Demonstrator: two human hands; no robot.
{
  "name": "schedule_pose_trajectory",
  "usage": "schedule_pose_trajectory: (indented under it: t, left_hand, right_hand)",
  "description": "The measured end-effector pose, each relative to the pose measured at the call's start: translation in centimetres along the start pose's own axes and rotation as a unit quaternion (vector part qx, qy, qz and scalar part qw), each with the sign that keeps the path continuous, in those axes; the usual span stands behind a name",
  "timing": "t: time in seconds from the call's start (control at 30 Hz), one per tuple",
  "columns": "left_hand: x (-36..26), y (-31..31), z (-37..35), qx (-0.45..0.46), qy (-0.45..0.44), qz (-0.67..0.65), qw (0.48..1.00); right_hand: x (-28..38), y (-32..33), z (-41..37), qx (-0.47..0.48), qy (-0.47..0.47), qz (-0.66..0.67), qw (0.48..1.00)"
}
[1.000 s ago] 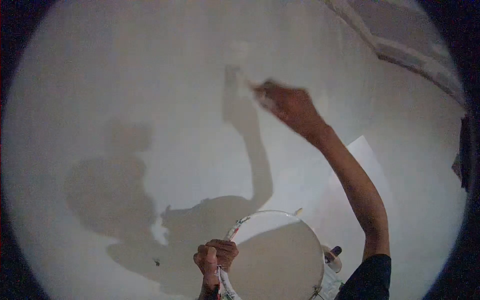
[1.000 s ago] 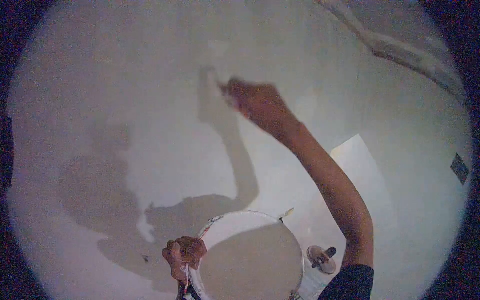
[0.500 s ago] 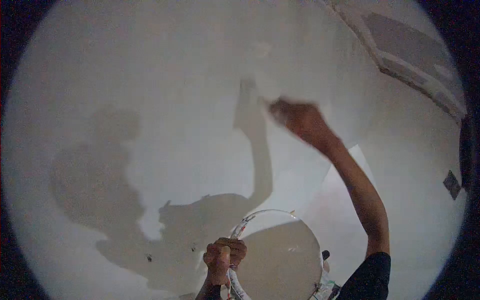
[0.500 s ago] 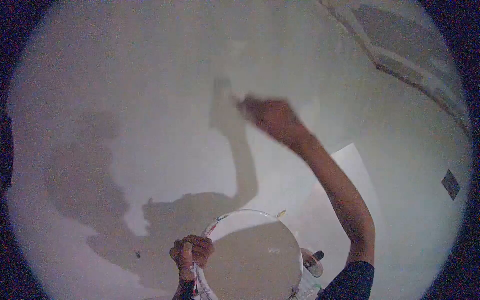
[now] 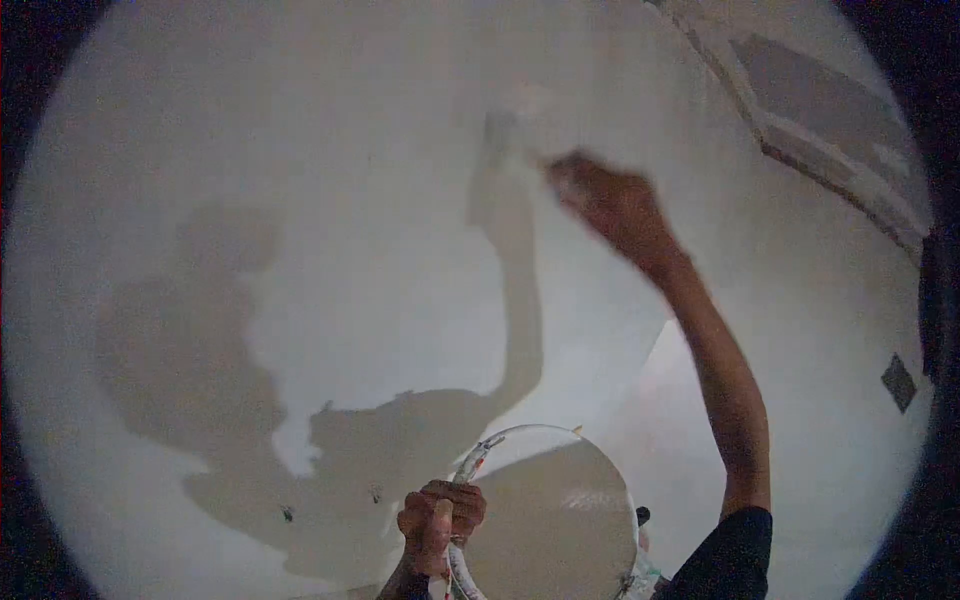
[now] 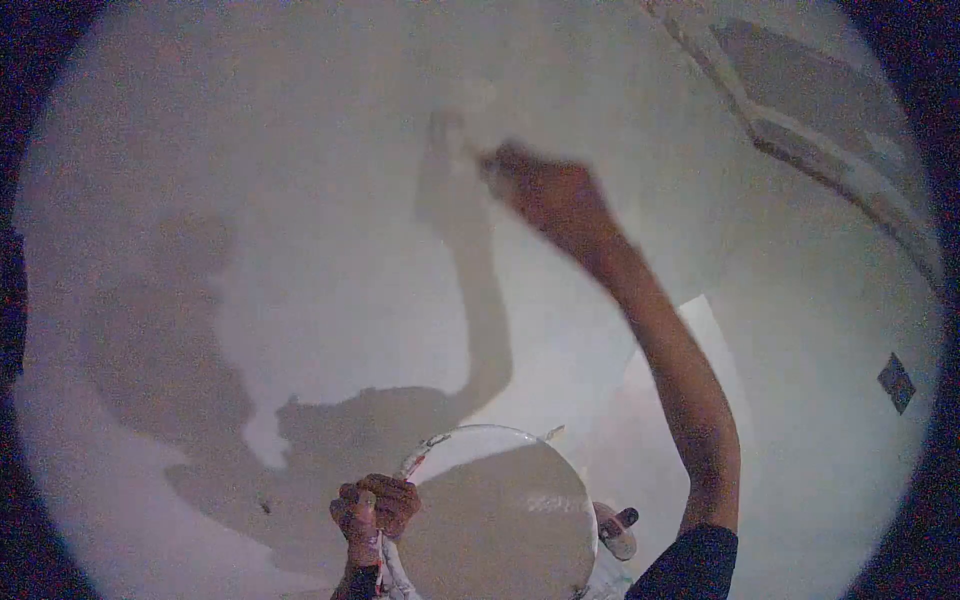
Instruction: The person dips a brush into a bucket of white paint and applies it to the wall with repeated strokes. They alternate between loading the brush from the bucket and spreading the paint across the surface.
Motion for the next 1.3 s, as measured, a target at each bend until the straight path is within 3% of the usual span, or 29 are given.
schedule_pose_trajectory:
  t: [0.03, 0.07, 0.13, 0.2, 0.27, 0.3, 0.4, 0.43, 0.47, 0.5, 0.57, 0.6, 0.63, 0.67, 0.73, 0.77, 0.83, 0.87, 0.93, 0.97, 1.03, 1.1, 1.17, 1.23, 1.3]
  left_hand:
    - [0.0, -0.2, 0.0, 0.015, -0.011, 0.007, 1.000]
    - [-0.1, -0.3, 0.1, 0.024, -0.017, 0.013, 0.999]
    - [-0.2, -0.5, 0.1, 0.034, -0.028, 0.005, 0.999]
    - [-0.1, -0.5, 0.2, 0.033, -0.038, -0.030, 0.998]
    - [0.2, -0.2, 0.5, 0.028, -0.039, -0.088, 0.995]
    - [0.4, 0.0, 0.7, 0.026, -0.035, -0.127, 0.991]
    - [1.5, 0.5, 1.2, 0.048, 0.033, -0.370, 0.927]
    - [1.8, 0.5, 1.2, 0.062, 0.068, -0.462, 0.882]
    - [1.7, 0.5, 1.0, 0.061, 0.071, -0.479, 0.873]
    - [1.4, 0.6, 0.9, 0.061, 0.054, -0.455, 0.887]
    - [-0.3, -0.1, 0.8, 0.054, -0.042, -0.253, 0.965]
    - [-1.2, -0.8, 0.7, 0.051, -0.097, -0.140, 0.984]
    - [-1.9, -1.6, 0.4, 0.051, -0.156, -0.031, 0.986]
    - [-2.6, -2.6, 0.6, 0.061, -0.208, 0.050, 0.975]
    - [-3.4, -4.6, 0.0, 0.109, -0.296, 0.162, 0.935]
    - [-3.9, -5.6, -0.1, 0.139, -0.337, 0.205, 0.908]
    - [-4.5, -7.3, -0.5, 0.196, -0.404, 0.265, 0.854]
    - [-4.7, -8.0, -0.7, 0.219, -0.426, 0.282, 0.831]
    - [-5.1, -8.9, -0.6, 0.259, -0.459, 0.301, 0.795]
    - [-5.2, -9.1, -0.6, 0.271, -0.467, 0.307, 0.784]
    - [-5.5, -9.2, -0.5, 0.277, -0.463, 0.317, 0.780]
    - [-5.9, -9.4, -0.8, 0.285, -0.494, 0.342, 0.747]
    - [-6.4, -9.5, -0.8, 0.303, -0.486, 0.335, 0.749]
    - [-6.8, -9.2, -0.6, 0.321, -0.483, 0.325, 0.747]
    - [-7.3, -8.2, -0.5, 0.266, -0.490, 0.341, 0.757]
  right_hand:
    - [0.5, -3.6, -2.1, -0.109, 0.187, -0.084, 0.973]
    - [2.1, -5.5, -3.9, 0.041, 0.136, -0.015, 0.990]
    - [5.0, -5.3, -6.4, 0.168, 0.172, 0.057, 0.969]
    - [4.6, -3.3, -6.3, 0.145, 0.151, 0.118, 0.971]
    - [2.2, -0.6, -4.6, 0.005, 0.070, 0.150, 0.986]
    - [1.9, 1.0, -3.6, -0.118, 0.082, 0.112, 0.983]
    - [1.8, -1.4, -2.5, -0.068, 0.044, 0.113, 0.990]
    - [1.6, -5.0, -4.1, -0.022, 0.108, 0.123, 0.986]
    - [3.4, -5.1, -6.1, 0.075, 0.118, 0.142, 0.980]
    - [4.4, -4.8, -8.2, 0.104, 0.118, 0.166, 0.974]
    - [5.8, -4.0, -12.4, 0.144, 0.109, 0.202, 0.962]
    - [5.5, -3.0, -14.2, 0.101, 0.008, 0.261, 0.960]
    - [5.2, -2.6, -16.4, 0.060, -0.099, 0.314, 0.942]
    - [5.0, -1.8, -18.6, -0.049, -0.110, 0.425, 0.897]
    - [4.3, -1.9, -23.7, -0.070, -0.358, 0.524, 0.770]
    - [4.2, -2.4, -24.9, -0.060, -0.370, 0.525, 0.764]
    - [5.6, -2.5, -25.3, -0.053, -0.152, 0.630, 0.760]
    - [6.0, -2.7, -25.2, -0.045, -0.162, 0.636, 0.753]
    - [8.9, -3.9, -23.3, 0.134, -0.017, 0.507, 0.852]
    - [9.4, -4.8, -22.8, 0.136, -0.019, 0.515, 0.846]
    - [10.8, -8.4, -22.9, 0.337, -0.074, 0.502, 0.793]
    - [11.3, -10.1, -22.5, 0.339, -0.041, 0.492, 0.801]
    - [12.1, -10.9, -22.0, 0.340, -0.011, 0.479, 0.809]
    - [13.2, -11.9, -21.4, 0.404, -0.006, 0.488, 0.773]
    - [14.4, -13.3, -21.0, 0.405, 0.014, 0.466, 0.787]
Point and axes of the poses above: each hand's wrist, its own z-axis towards the middle knuckle, its own y-axis out of the back of the hand, x = y × z, the point moved 5 cm from there along z, towards the middle knuckle, and after that the axes turned 7 degrees about x, right-handed, at the moved point
